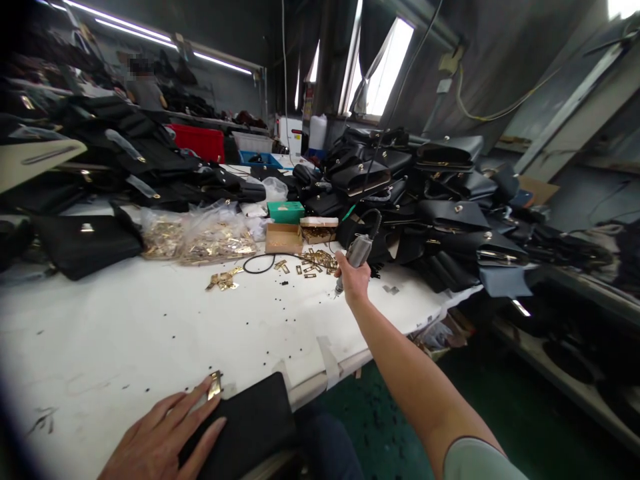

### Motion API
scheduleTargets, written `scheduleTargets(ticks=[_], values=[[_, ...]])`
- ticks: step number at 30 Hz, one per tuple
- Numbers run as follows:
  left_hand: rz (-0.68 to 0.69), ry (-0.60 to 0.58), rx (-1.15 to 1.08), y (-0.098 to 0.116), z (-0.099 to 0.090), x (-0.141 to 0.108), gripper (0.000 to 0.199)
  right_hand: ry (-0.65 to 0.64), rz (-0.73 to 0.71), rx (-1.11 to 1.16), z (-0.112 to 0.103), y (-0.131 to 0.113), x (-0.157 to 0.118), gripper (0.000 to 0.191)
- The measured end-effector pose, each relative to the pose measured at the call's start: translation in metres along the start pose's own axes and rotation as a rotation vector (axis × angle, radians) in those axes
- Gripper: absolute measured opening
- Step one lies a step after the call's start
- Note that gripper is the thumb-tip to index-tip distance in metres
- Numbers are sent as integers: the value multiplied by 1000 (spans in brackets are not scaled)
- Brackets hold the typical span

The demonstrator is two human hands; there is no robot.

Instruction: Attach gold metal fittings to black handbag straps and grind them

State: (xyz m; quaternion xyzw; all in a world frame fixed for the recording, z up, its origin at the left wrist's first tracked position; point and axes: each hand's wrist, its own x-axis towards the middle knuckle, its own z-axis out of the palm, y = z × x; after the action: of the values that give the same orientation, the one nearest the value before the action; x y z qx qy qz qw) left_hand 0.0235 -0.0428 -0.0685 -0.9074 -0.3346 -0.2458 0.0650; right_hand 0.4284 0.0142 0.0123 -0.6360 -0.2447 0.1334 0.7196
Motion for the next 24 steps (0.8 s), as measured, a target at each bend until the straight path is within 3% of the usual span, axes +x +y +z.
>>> scheduleTargets(ticks=[5,17,24], values=[[23,8,18,-1,1,0,40,9,22,-20,5,13,4,42],[18,-4,17,2,-6,3,38,2,7,-30,12,20,3,40],[-41,-40,10,11,-13,7,33,-60,-7,0,25,7,-22,42]])
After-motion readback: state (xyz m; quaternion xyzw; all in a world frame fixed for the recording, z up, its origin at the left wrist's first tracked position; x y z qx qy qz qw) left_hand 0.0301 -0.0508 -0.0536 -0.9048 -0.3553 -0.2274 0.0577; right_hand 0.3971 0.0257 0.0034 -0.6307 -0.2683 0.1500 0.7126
